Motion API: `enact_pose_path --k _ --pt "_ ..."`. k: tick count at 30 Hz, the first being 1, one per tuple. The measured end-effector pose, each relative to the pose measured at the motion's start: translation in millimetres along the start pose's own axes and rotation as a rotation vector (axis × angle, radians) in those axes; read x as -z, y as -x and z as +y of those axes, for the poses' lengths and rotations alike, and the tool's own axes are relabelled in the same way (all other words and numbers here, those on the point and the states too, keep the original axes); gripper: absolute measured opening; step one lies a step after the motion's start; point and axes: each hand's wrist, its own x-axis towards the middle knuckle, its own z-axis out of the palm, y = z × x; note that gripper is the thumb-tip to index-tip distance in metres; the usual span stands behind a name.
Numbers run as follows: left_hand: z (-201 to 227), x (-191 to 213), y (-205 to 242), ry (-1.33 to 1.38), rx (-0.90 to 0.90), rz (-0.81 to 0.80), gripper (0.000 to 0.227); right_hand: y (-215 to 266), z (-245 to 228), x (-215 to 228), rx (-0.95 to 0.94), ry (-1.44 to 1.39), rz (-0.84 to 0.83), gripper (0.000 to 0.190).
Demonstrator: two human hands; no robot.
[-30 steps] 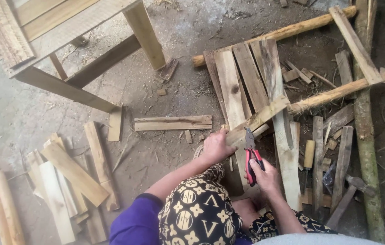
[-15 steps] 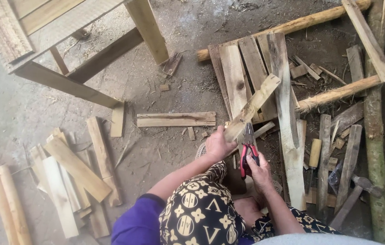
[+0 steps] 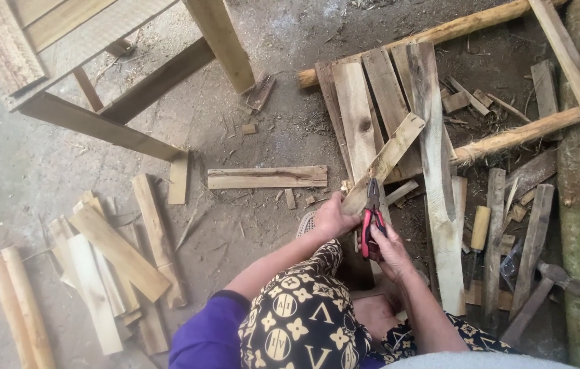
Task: The person sits on the floor and uses pliers to pull nails out of a wooden plank. They repeatedly grip the nails with the tool and extract them from the wood, occasionally adjusting their grip on the plank.
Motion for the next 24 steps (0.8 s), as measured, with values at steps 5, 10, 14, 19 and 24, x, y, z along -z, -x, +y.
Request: enact_pose_path --k 5,10,14,19,24 --pt "-9.3 -9.8 -15.9 0.107 -0.005 -0.031 0.063 14.2 -23.0 -21.7 0.071 0.067 0.057 0.048" --pt "-12.2 -18.0 -20.6 0.185 -0.023 -0.034 0.064 -1.0 -20.5 -11.4 0.156 0.417 0.176 0.081" --pt "-15.2 -32.1 -29.2 0.237 -0.019 -0.028 0.063 28.6 -47.5 -32.0 0.183 0.885 0.294 0.079" --pt "-23.2 -45.7 -36.0 0.254 -0.017 -0.028 0.066 29.8 -54.5 -30.0 0.099 1.031 0.36 0.083" --pt "-23.7 -46.6 -37.5 0.238 -0.091 -0.022 0.064 44.8 -75.9 -54.8 -0.001 1.121 0.372 0.074"
